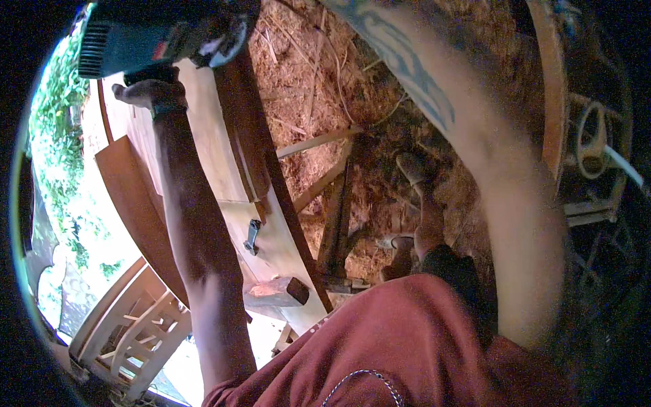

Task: The person uses a chisel and hammer to refine a joint on a wooden board, then uses a wood router to smooth the edges and inner surface of the board.

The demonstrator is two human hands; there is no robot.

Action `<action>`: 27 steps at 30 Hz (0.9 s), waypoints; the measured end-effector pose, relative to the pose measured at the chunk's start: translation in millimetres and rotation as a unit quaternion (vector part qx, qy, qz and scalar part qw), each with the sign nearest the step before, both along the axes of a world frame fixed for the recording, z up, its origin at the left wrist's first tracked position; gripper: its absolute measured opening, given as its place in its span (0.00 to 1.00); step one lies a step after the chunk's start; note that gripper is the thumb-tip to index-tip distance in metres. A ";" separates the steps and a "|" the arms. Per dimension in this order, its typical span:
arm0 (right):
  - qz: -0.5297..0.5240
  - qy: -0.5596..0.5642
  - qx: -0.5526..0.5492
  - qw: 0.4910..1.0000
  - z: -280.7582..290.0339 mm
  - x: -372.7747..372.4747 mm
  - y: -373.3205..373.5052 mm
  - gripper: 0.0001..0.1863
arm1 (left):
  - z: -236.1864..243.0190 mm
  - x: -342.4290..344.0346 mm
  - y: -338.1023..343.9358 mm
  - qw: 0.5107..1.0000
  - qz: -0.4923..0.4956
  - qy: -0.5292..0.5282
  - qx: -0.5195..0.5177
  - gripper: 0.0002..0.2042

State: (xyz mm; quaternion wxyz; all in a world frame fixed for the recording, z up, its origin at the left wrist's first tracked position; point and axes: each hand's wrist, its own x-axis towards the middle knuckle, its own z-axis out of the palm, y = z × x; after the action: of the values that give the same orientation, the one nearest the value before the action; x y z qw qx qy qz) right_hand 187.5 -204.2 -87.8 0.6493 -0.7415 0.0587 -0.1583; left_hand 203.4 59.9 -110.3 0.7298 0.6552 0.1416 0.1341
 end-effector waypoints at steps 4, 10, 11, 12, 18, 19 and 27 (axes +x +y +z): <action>-0.016 0.014 -0.027 0.999 -2.9 -1.4 -4.6 0.45 | -0.5 13.1 -14.9 1.000 -0.012 0.002 -0.008 0.37; -0.033 0.013 -0.034 0.999 -0.7 0.9 -6.0 0.45 | 5.4 18.8 -20.6 1.000 -0.008 -0.005 -0.002 0.33; -0.035 0.011 -0.034 0.999 0.9 1.2 -6.3 0.45 | 6.8 18.0 -20.0 1.000 -0.006 -0.006 0.001 0.33; -0.038 0.010 -0.033 0.999 2.4 0.9 -7.0 0.45 | 8.4 18.2 -20.5 1.000 -0.006 -0.007 0.004 0.32; -0.050 0.014 -0.037 0.998 2.5 -2.6 -9.8 0.44 | 11.3 15.7 -26.5 1.000 -0.006 -0.008 0.011 0.30; -0.053 0.015 -0.038 0.998 2.7 -3.0 -10.5 0.44 | 12.0 17.3 -29.5 1.000 -0.006 -0.008 0.010 0.30; -0.060 0.019 -0.042 0.997 7.7 -4.1 -9.8 0.43 | -2.7 37.6 -2.7 0.998 -0.048 0.027 0.018 0.35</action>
State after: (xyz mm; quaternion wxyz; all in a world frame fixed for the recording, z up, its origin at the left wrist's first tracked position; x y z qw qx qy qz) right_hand 183.4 -214.0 -80.1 0.6058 -0.7660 0.1089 -0.1855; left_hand 241.0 57.2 -113.0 0.7195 0.6775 0.1273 0.0838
